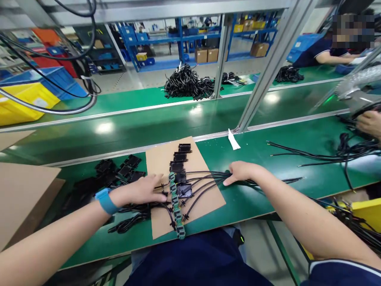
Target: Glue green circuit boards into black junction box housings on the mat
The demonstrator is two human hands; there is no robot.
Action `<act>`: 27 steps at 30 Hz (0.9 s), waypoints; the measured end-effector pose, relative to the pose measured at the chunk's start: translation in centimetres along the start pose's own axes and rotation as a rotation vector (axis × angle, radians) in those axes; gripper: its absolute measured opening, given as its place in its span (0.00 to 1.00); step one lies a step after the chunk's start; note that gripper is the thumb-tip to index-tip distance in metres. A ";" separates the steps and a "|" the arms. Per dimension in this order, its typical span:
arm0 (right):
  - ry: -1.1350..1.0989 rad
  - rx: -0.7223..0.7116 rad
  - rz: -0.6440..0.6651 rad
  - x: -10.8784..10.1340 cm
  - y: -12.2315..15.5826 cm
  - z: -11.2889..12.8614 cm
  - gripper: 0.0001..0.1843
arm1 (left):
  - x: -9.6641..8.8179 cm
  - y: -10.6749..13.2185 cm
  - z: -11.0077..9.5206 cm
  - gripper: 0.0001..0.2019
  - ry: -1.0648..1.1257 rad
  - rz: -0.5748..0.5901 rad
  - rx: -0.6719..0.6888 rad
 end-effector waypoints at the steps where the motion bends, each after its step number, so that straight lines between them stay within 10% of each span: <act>1: -0.011 -0.018 -0.085 -0.7 -0.6 -0.8 0.37 | -0.2 -1.2 0.3 0.31 0.102 0.008 0.010; 6: 0.144 0.288 -0.742 -4.5 -5.4 -3.7 0.37 | 2.4 -5.5 1.0 0.21 0.342 0.096 0.053; 14: 0.068 0.103 -0.945 -3.9 -8.5 -1.3 0.24 | 1.8 -4.0 -1.4 0.14 0.218 0.049 0.122; 16: -0.165 -0.219 -0.850 -2.7 -7.4 1.5 0.25 | 0.8 -3.7 -2.2 0.12 0.219 0.091 0.147; 19: -0.488 -0.603 -0.322 0.1 -6.3 5.9 0.24 | 0.9 -4.4 -2.3 0.09 0.350 0.234 0.096; 21: -0.530 -0.630 -0.164 1.5 -6.1 7.5 0.19 | 1.9 -5.3 -1.9 0.08 0.395 0.262 0.085; 27: -0.320 -0.509 -0.245 2.3 -5.9 7.6 0.08 | 4.1 -6.4 -1.4 0.06 0.045 0.026 0.248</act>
Point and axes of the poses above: each hand's wrist, its own y-axis away from the middle knuckle, its own x-axis out of the palm, z = x × y, the point moved 3 cm from there along -y, towards the middle knuckle, and after that the axes turned 5 degrees about -x, right-handed, at the moved point
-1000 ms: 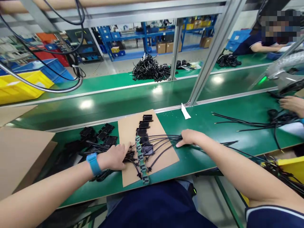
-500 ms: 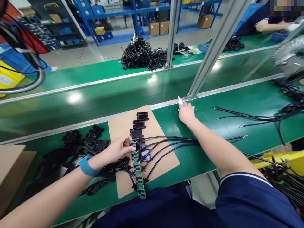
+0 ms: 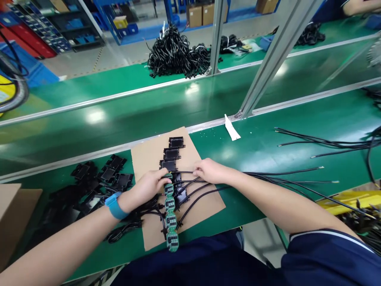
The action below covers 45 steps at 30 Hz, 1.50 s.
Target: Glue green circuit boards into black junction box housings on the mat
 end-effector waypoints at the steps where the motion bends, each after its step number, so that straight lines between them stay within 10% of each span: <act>1: 0.060 -0.015 0.005 -0.2 0.3 0.2 0.07 | -0.1 0.0 -0.2 0.06 -0.042 0.009 0.012; 5: 0.359 0.000 -0.143 -2.1 0.4 1.0 0.09 | -2.5 -1.4 -1.1 0.07 -0.028 0.040 0.055; 10: 0.513 0.194 -0.390 -5.0 -3.1 -0.8 0.17 | -6.0 -8.7 0.0 0.12 -0.068 -0.223 -0.009; 16: 0.523 0.235 -0.417 -4.8 -6.7 -2.4 0.20 | -5.1 -15.0 2.1 0.14 -0.164 -0.197 0.017; 23: 0.468 -0.067 -0.322 -2.9 -9.7 -1.5 0.26 | -3.4 -11.1 1.9 0.25 -0.414 -0.089 -0.024; 28: 0.430 -0.127 -0.388 -2.5 -5.7 1.4 0.21 | -3.8 -7.5 0.4 0.27 -0.506 -0.300 -0.037; 30: 0.339 -0.206 -0.231 -1.7 -3.0 2.4 0.19 | -3.9 -5.2 -0.5 0.22 -0.397 -0.307 0.035; 35: 0.108 -0.215 0.121 0.4 1.5 1.8 0.13 | -1.3 1.4 -2.1 0.15 -0.071 0.163 0.169; 45: -0.334 0.080 0.293 -4.8 0.0 4.7 0.16 | -3.7 2.7 -3.5 0.14 0.737 0.315 -0.279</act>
Point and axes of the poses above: each hand's wrist, its own y-axis away from the middle knuckle, its own x-axis out of the palm, z = x × y, the point moved 3 cm from there along -y, towards the middle knuckle, and after that the axes turned 5 degrees about -x, right-handed, at the moved point
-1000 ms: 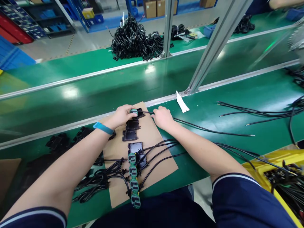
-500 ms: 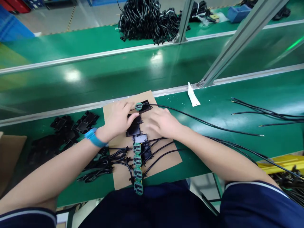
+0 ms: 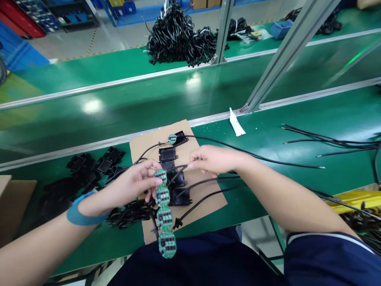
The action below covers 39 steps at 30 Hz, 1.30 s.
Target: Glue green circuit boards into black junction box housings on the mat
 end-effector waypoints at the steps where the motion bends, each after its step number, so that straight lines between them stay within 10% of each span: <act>1: 0.002 -0.005 0.008 -0.8 -0.8 0.1 0.17 | -0.7 -0.7 -0.3 0.16 0.032 -0.030 -0.002; 9: 0.297 0.015 -0.235 -1.6 -7.5 -2.4 0.24 | -4.0 -8.1 2.7 0.09 -0.449 -0.308 0.134; 13: 0.360 0.021 -0.246 -1.2 -7.2 -2.8 0.19 | -3.6 -7.8 2.0 0.07 -0.783 -0.421 0.275; 18: 0.266 0.049 -0.236 -2.2 -7.0 -3.0 0.17 | -5.6 -7.7 0.6 0.10 -0.669 -0.327 0.240; 22: 0.625 0.101 -0.353 -2.0 -8.0 -3.0 0.14 | -7.1 -9.1 1.0 0.15 -0.843 -0.416 0.335; 29: 0.933 -0.157 -0.631 1.2 -5.6 -1.5 0.15 | -4.0 -7.0 1.7 0.19 -1.133 -0.683 0.354; 33: 0.545 -0.374 -0.497 5.0 -3.0 -1.1 0.21 | -1.7 -4.6 2.0 0.17 -1.034 -0.505 0.393; 39: 0.558 -0.299 -0.447 9.2 -1.7 -1.9 0.33 | -1.0 -4.6 3.5 0.18 -0.896 -0.315 0.296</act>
Point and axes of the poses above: each hand's wrist, its own y-axis away from the middle knuckle, its own x-axis out of the palm, z = x × y, the point moved 3 cm from there along -y, towards the middle knuckle, and after that the axes turned 5 degrees about -x, right-handed, at the moved point
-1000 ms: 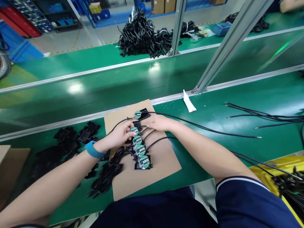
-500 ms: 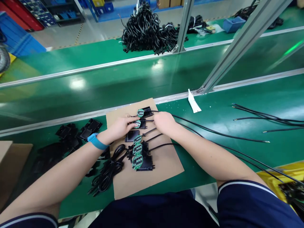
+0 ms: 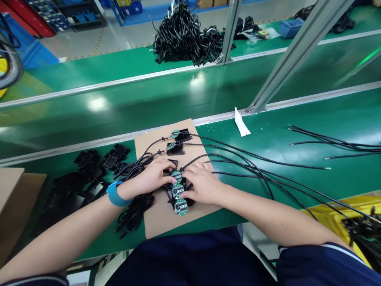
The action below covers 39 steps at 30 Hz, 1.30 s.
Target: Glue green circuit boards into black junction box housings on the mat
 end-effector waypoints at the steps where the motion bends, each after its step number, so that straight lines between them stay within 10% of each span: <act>1: -0.002 -0.005 0.002 0.4 0.2 0.0 0.32 | 0.2 0.1 -0.1 0.18 -0.021 -0.023 -0.009; 6: -0.017 0.000 -0.038 1.4 0.6 -0.4 0.31 | 1.0 1.8 -1.4 0.09 -0.067 -0.143 -0.008; 17: 0.076 0.027 -0.008 1.8 0.6 -0.1 0.32 | 1.0 2.3 -3.2 0.05 -0.076 -0.024 -0.111; 28: 0.077 0.056 0.003 1.8 0.4 -0.3 0.34 | -2.3 -2.4 2.2 0.10 0.068 -0.006 -0.064; 33: 0.072 0.050 -0.006 1.8 0.6 -0.4 0.33 | -1.6 2.3 1.1 0.10 -0.177 -0.299 -0.042; 39: 0.073 0.027 -0.021 1.8 0.7 -0.6 0.33 | -0.7 8.0 0.6 0.09 -0.260 -0.160 0.009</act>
Point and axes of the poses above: each hand's wrist, its own y-axis away from the middle knuckle, its own x-axis out of the palm, z = x × y, the point moved 3 cm from there along -y, towards the middle knuckle, and after that the axes turned 5 degrees about -x, right-handed, at the moved point
